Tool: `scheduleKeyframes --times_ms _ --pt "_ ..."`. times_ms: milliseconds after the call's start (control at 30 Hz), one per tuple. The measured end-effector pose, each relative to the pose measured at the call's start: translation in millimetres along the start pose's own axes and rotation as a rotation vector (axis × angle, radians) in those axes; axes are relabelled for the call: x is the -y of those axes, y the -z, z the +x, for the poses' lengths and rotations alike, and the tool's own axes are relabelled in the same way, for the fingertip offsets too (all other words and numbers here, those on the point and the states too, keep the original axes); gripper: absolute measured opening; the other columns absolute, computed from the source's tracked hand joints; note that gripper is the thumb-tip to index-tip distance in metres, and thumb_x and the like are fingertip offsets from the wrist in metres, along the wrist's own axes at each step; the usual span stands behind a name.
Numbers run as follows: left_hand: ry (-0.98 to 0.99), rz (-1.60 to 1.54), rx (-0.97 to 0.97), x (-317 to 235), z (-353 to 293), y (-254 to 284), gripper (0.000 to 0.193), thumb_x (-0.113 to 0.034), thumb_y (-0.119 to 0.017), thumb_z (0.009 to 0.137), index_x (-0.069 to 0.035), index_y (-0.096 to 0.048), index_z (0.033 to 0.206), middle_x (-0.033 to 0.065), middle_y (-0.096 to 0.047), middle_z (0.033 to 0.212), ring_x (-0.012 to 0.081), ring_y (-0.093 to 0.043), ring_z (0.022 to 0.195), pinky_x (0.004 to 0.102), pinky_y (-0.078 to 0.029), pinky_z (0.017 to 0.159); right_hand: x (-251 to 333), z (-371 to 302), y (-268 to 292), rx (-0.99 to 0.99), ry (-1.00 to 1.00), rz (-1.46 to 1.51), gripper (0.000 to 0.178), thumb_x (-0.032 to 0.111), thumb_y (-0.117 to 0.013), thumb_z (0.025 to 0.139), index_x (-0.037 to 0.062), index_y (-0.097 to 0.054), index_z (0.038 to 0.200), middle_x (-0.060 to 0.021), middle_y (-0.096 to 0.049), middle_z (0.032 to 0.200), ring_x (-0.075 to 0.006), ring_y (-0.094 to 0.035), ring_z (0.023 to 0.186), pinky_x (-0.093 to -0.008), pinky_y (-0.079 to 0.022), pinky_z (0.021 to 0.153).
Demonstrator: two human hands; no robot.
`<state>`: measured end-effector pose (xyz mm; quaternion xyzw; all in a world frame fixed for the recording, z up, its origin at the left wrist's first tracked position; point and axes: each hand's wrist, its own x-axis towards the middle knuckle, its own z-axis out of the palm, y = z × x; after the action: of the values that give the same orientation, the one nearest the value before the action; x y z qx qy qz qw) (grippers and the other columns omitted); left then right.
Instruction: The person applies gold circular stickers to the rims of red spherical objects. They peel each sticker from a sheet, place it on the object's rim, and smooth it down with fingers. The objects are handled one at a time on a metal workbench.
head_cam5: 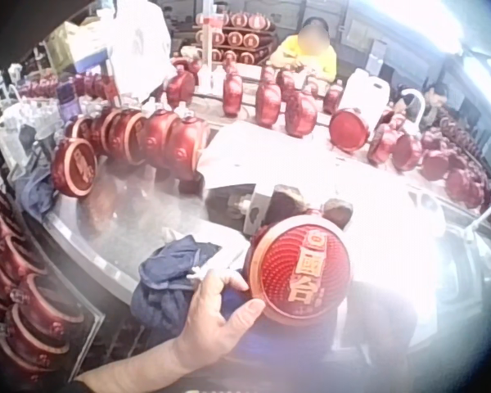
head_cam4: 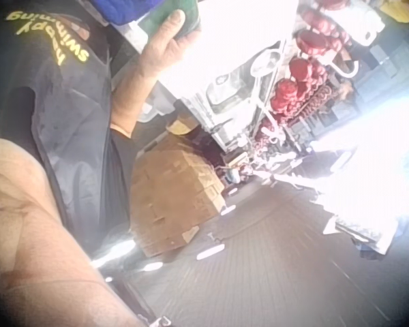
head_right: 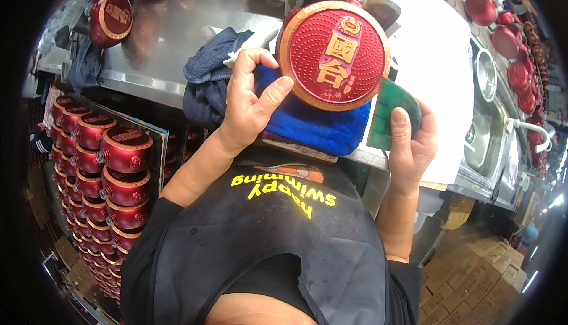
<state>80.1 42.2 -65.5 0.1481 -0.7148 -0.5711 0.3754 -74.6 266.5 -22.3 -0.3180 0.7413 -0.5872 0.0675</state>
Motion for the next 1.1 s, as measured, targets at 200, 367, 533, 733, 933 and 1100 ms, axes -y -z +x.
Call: scheduleKeyframes --times_ms 200,367,533,733,933,1100 --pt "-0.041 -0.007 0.009 13 -1 -4 0.054 -0.033 -0.079 0.093 -0.002 -0.045 0.122 0.0140 -0.051 0.117 0.0264 -0.047 0.111 0.0411 -0.037 0.103 -8 3 -3 -0.050 0.003 0.022 0.042 0.011 -0.050 0.110 -0.0020 -0.046 0.150 -0.0172 -0.062 0.137 -0.0183 -0.065 0.114 -0.0305 -0.056 0.094" --pt "-0.049 0.033 0.004 23 -4 -9 0.068 -0.039 -0.082 0.089 -0.002 -0.040 0.128 0.0174 -0.047 0.122 0.0283 -0.044 0.115 0.0416 -0.036 0.105 -10 -3 -12 0.085 0.002 -0.061 0.043 0.002 -0.050 0.108 -0.0033 -0.049 0.150 -0.0185 -0.051 0.154 -0.0229 -0.058 0.131 -0.0311 -0.055 0.094" --pt "-0.024 0.019 0.011 24 -5 -9 0.066 -0.033 -0.084 0.089 -0.002 -0.040 0.128 0.0177 -0.046 0.124 0.0278 -0.044 0.116 0.0414 -0.035 0.107 -11 -6 -28 0.171 0.079 -0.160 0.062 0.017 -0.067 0.102 -0.0056 -0.042 0.155 -0.0225 -0.049 0.155 -0.0316 -0.047 0.144 -0.0423 -0.034 0.120" --pt "-0.030 -0.096 0.010 20 -2 -12 0.068 -0.024 -0.083 0.090 0.000 -0.037 0.134 0.0169 -0.042 0.131 0.0261 -0.042 0.126 0.0401 -0.033 0.114 -6 -3 -42 0.142 0.136 -0.306 0.102 0.038 -0.086 0.085 -0.0086 -0.031 0.157 -0.0285 -0.052 0.149 -0.0370 -0.051 0.140 -0.0439 -0.040 0.116" --pt "-0.048 -0.018 0.042 23 -6 -12 0.080 -0.029 -0.085 0.089 0.002 -0.032 0.140 0.0182 -0.040 0.135 0.0276 -0.042 0.130 0.0416 -0.032 0.117 0 2 -49 0.087 0.165 -0.376 0.101 0.038 -0.087 0.084 -0.0111 -0.035 0.154 -0.0304 -0.056 0.140 -0.0402 -0.057 0.131 -0.0445 -0.043 0.111" --pt "-0.039 -0.014 0.021 19 -5 -12 0.081 -0.032 -0.083 0.090 0.004 -0.032 0.143 0.0208 -0.042 0.136 0.0302 -0.043 0.131 0.0417 -0.033 0.116 1 1 -53 0.063 0.116 -0.298 0.093 0.031 -0.086 0.087 -0.0109 -0.037 0.154 -0.0273 -0.057 0.141 -0.0360 -0.057 0.132 -0.0430 -0.043 0.112"
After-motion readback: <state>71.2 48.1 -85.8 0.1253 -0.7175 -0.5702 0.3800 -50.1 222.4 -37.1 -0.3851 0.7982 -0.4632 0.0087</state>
